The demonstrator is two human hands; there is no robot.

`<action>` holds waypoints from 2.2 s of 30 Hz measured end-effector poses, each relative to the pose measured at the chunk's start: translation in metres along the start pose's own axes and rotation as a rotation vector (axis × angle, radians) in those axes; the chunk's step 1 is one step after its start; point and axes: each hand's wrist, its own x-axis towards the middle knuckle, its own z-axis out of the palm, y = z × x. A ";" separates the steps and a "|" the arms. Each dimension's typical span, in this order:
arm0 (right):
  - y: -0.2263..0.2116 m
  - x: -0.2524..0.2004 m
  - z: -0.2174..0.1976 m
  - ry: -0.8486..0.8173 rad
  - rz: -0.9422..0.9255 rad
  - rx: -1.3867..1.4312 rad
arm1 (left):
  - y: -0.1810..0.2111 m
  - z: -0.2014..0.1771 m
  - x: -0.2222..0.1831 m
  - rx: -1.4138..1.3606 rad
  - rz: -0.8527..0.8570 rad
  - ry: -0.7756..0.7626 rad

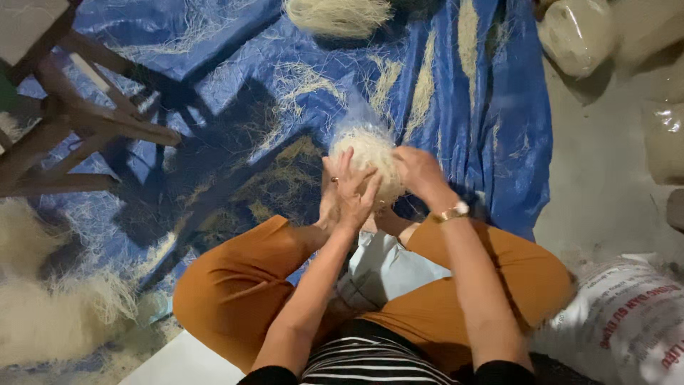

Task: The person packs bundles of dried noodles into clear plastic bags by hand while sitting on the floor, occasionally using a scale to weigh the portions.

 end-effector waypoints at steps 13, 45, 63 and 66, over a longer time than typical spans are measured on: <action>-0.008 0.022 -0.021 -0.139 0.099 0.161 | -0.002 0.019 0.001 0.239 0.108 -0.076; -0.084 0.010 0.020 0.477 0.218 0.327 | -0.024 -0.065 0.047 0.899 0.236 0.005; -0.093 -0.010 0.002 0.272 0.086 0.234 | -0.003 -0.064 0.063 0.671 -0.130 -0.120; -0.084 -0.013 0.016 0.236 0.041 -0.227 | -0.016 -0.072 0.069 0.787 -0.108 -0.049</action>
